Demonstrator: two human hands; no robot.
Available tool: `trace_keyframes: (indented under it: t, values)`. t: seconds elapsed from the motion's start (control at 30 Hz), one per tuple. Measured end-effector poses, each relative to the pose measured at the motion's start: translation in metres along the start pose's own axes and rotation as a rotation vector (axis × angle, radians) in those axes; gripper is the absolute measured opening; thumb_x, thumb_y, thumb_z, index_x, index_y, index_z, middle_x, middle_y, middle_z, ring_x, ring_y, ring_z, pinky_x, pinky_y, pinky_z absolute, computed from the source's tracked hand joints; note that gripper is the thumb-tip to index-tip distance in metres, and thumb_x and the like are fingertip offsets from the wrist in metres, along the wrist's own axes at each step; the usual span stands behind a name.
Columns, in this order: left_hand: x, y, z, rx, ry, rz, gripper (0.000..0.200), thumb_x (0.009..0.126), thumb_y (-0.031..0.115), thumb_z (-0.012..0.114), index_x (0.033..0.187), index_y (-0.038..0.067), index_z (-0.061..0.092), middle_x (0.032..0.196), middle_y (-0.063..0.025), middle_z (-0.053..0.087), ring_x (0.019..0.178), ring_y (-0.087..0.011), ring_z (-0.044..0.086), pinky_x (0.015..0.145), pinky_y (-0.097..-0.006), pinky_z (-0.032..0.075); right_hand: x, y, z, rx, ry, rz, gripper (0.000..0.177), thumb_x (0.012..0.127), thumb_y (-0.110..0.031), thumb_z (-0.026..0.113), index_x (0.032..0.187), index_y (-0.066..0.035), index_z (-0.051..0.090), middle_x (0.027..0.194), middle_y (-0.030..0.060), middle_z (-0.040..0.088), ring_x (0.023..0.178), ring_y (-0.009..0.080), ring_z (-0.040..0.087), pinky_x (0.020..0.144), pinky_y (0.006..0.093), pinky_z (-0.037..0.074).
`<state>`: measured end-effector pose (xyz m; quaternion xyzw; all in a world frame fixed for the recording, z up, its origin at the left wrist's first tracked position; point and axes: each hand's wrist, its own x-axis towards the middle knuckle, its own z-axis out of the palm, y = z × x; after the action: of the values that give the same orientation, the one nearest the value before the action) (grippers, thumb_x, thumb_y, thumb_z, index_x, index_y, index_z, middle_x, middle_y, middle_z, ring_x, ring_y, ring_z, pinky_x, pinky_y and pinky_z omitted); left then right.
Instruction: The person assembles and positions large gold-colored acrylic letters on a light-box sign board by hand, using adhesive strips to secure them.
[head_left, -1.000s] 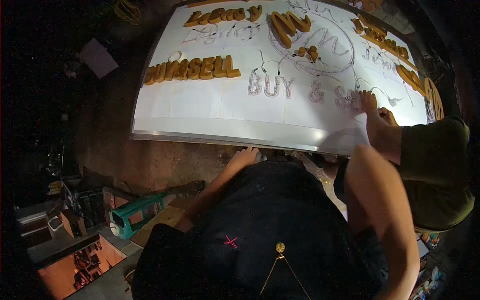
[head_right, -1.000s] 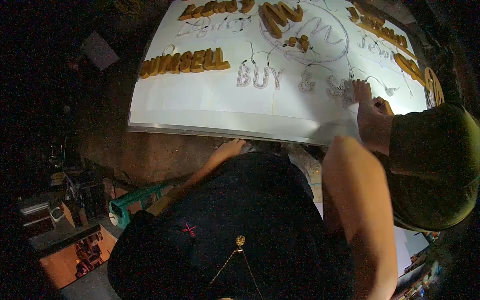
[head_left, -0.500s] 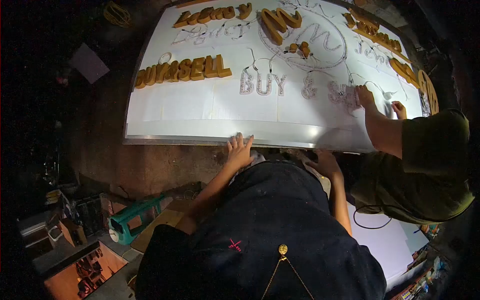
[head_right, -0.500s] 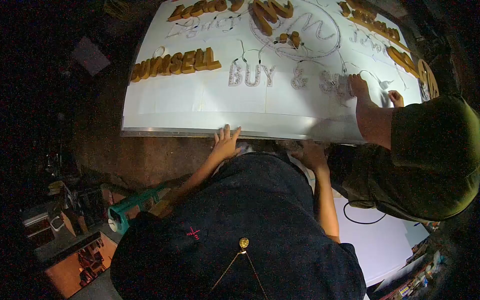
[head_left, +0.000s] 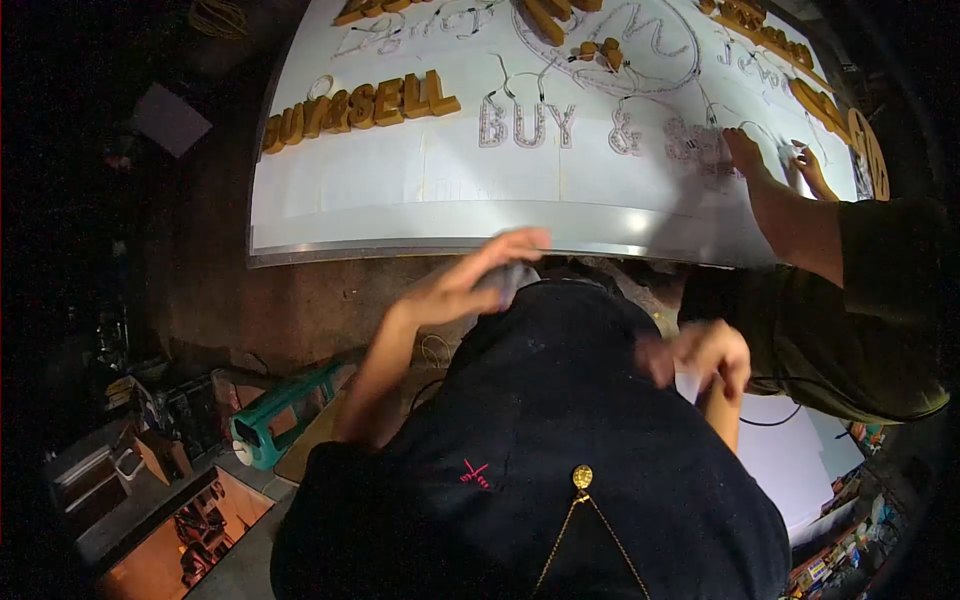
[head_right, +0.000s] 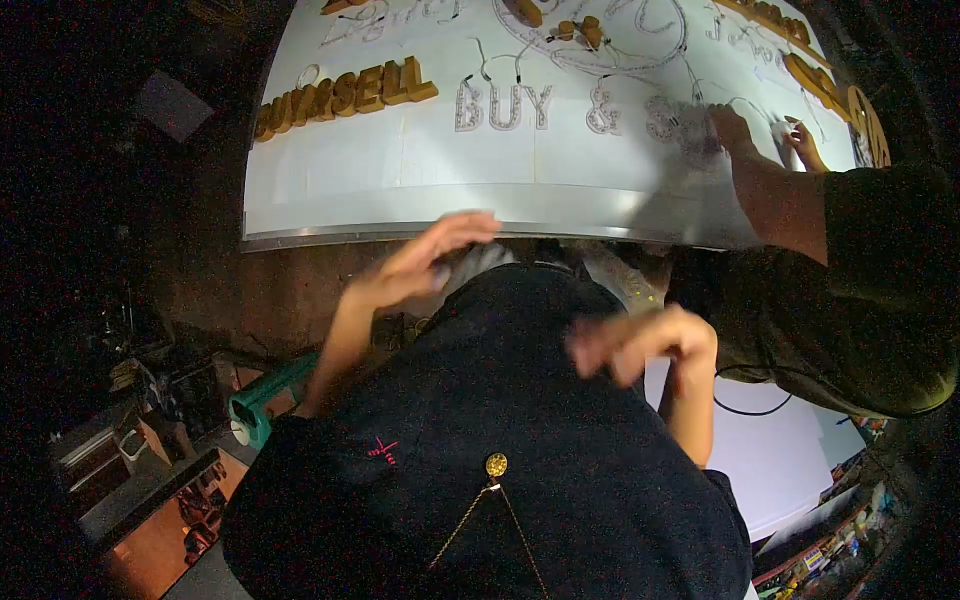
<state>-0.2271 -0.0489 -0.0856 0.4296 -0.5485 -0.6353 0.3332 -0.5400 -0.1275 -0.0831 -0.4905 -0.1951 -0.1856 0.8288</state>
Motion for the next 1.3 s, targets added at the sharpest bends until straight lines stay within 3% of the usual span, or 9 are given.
trace_keyframes:
  t: [0.13,0.33,0.47,0.63,0.8,0.87,0.97,1.2,1.3]
  values:
    - [-0.018,0.004,0.023,0.385,-0.517,0.141,0.061,0.087,0.026,0.056,0.141,0.021,0.028,0.149,-0.0117,0.017,0.137,-0.0293,0.014,0.111,-0.0466,0.01,0.022,-0.002,0.014,-0.059,-0.216,0.124,0.066,0.078,-0.054,0.061,0.12,-0.004,0.055,0.133,0.023,0.039,0.135,0.0367,0.02,0.108,0.0535,0.008]
    - [-0.034,-0.075,-0.018,1.505,0.165,-0.544,0.033,0.087,0.02,0.054,0.12,0.013,0.056,0.138,-0.0138,0.038,0.132,-0.0322,0.028,0.105,-0.063,0.007,-0.033,0.018,-0.031,-0.991,0.624,1.056,0.066,0.079,-0.049,0.061,0.126,-0.004,0.049,0.132,0.0152,0.046,0.122,0.0299,0.043,0.104,0.0392,0.03]
    - [-0.027,0.012,-0.007,-0.18,0.044,0.197,0.055,0.083,0.021,0.06,0.131,0.001,0.039,0.131,-0.0184,0.044,0.12,-0.0296,0.045,0.1,-0.0439,0.036,0.002,-0.024,-0.005,0.076,0.723,0.312,0.063,0.081,-0.021,0.066,0.128,0.008,0.036,0.109,0.0282,0.057,0.095,0.0311,0.06,0.084,0.0395,0.048]
    - [0.002,-0.028,-0.005,-0.375,-0.163,-0.099,0.067,0.08,0.035,0.065,0.132,0.003,0.038,0.132,-0.0221,0.041,0.12,-0.0318,0.045,0.099,-0.0435,0.037,-0.034,0.047,-0.003,0.593,0.368,0.165,0.087,0.081,-0.052,0.058,0.137,0.005,0.023,0.134,0.0332,0.031,0.115,0.0384,0.048,0.095,0.0468,0.042]
    - [0.01,-0.044,-0.035,0.294,-0.034,-0.002,0.073,0.08,0.038,0.065,0.138,0.011,0.03,0.134,-0.0224,0.039,0.117,-0.0364,0.047,0.097,-0.0476,0.038,-0.03,0.038,-0.045,-0.404,0.927,0.47,0.092,0.076,-0.061,0.055,0.142,-0.007,0.023,0.137,0.0205,0.036,0.119,0.0288,0.045,0.104,0.0423,0.029]
    - [0.02,-0.026,-0.032,0.533,0.024,0.075,0.074,0.08,0.037,0.064,0.139,0.013,0.028,0.134,-0.0222,0.038,0.116,-0.0378,0.048,0.096,-0.049,0.038,-0.009,-0.006,-0.013,0.385,0.709,0.154,0.099,0.074,-0.071,0.05,0.142,-0.007,0.019,0.13,0.0211,0.043,0.105,0.0297,0.055,0.086,0.0422,0.045]
    - [0.025,0.001,-0.009,-1.048,-0.632,0.26,0.083,0.08,0.044,0.063,0.142,0.011,0.018,0.136,-0.0199,0.037,0.112,-0.0345,0.052,0.086,-0.0449,0.048,-0.024,-0.02,0.014,0.44,0.163,-0.259,0.099,0.072,-0.074,0.049,0.138,-0.003,0.029,0.123,0.0232,0.049,0.102,0.0309,0.056,0.08,0.038,0.047]
    - [0.051,-0.057,-0.021,1.281,0.227,-0.408,0.066,0.085,0.034,0.06,0.134,0.002,0.032,0.133,-0.0248,0.039,0.123,-0.0317,0.042,0.102,-0.0411,0.032,0.002,-0.025,0.024,-0.242,0.753,0.275,0.114,0.064,-0.084,0.043,0.134,0.005,0.032,0.124,0.0264,0.048,0.111,0.0382,0.051,0.094,0.0467,0.039]
    - [0.043,-0.06,-0.056,1.019,0.076,-0.29,0.064,0.085,0.033,0.06,0.135,0.005,0.031,0.133,-0.024,0.039,0.121,-0.035,0.043,0.1,-0.0411,0.035,0.008,-0.044,0.014,-0.314,0.736,0.2,0.11,0.066,-0.082,0.044,0.134,0.005,0.033,0.122,0.0251,0.05,0.106,0.0344,0.052,0.092,0.0436,0.041]
